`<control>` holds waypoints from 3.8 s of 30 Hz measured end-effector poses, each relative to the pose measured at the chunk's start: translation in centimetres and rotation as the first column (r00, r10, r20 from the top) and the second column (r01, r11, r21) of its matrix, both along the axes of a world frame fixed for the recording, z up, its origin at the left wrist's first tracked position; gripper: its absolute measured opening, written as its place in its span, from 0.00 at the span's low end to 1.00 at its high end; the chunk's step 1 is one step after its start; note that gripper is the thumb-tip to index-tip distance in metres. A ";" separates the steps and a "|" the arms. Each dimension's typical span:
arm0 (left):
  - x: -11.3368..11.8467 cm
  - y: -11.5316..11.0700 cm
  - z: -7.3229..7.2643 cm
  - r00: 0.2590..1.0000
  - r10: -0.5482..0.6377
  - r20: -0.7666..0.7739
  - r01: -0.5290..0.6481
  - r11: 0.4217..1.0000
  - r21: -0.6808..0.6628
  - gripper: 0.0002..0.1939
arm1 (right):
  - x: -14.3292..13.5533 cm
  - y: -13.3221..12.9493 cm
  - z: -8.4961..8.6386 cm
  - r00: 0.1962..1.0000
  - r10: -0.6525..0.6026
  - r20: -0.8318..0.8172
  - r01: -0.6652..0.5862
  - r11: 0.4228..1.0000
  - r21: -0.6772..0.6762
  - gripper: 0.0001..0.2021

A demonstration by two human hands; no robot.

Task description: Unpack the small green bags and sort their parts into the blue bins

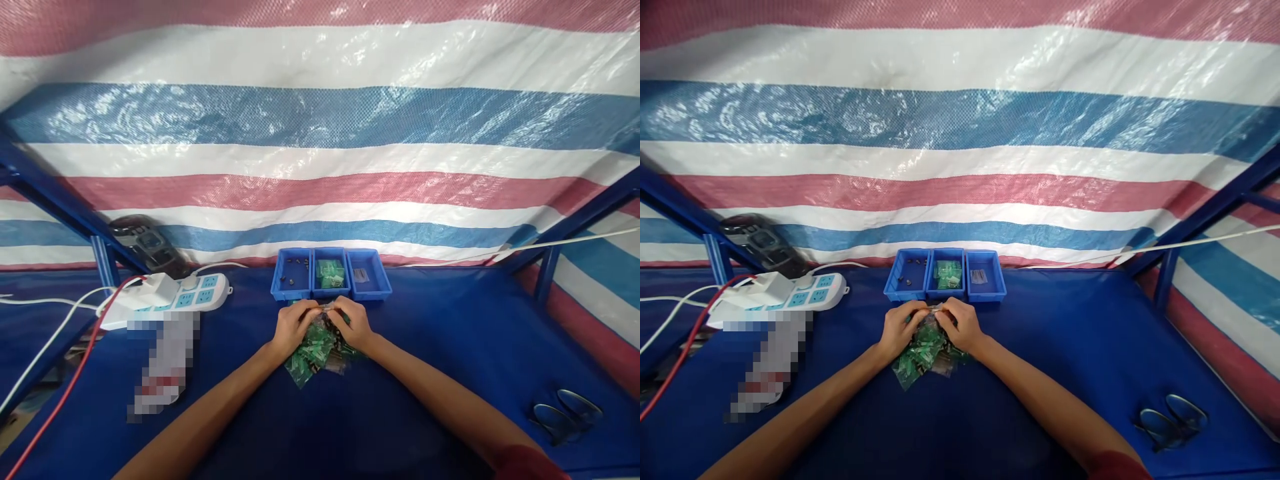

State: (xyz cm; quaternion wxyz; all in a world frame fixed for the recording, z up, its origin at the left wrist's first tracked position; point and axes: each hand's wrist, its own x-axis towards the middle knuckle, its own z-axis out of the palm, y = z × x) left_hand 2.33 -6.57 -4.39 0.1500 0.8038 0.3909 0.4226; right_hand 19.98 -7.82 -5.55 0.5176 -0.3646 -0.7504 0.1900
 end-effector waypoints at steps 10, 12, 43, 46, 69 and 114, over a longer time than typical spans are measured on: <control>0.1 -0.2 0.4 0.997 0.049 0.068 -0.042 0.993 -0.108 0.13 | 0.1 -0.1 0.0 1.000 0.002 0.011 -0.002 1.000 0.020 0.10; 0.0 -0.1 0.2 0.996 0.055 0.073 -0.045 0.990 -0.136 0.14 | 0.1 -0.2 0.1 1.000 0.026 0.011 -0.026 0.999 0.023 0.09; 0.1 0.2 -0.5 0.967 0.121 0.224 -0.065 0.968 -0.244 0.10 | 5.9 4.1 5.4 0.901 -0.433 -0.006 0.410 0.857 -0.313 0.14; 0.1 0.2 -0.5 0.966 0.121 0.227 -0.069 0.971 -0.228 0.09 | 7.1 5.0 5.7 0.864 -0.483 0.141 0.503 0.828 -0.249 0.11; 0.1 0.3 -0.4 0.974 0.092 0.205 -0.043 0.972 -0.230 0.08 | 2.7 0.8 4.7 0.643 0.347 0.683 -0.168 0.933 -0.317 0.05; 0.3 0.2 0.0 0.998 -0.007 0.065 0.010 0.999 -0.045 0.11 | 0.1 -0.1 0.6 0.993 -0.091 -0.072 0.063 0.942 -0.330 0.14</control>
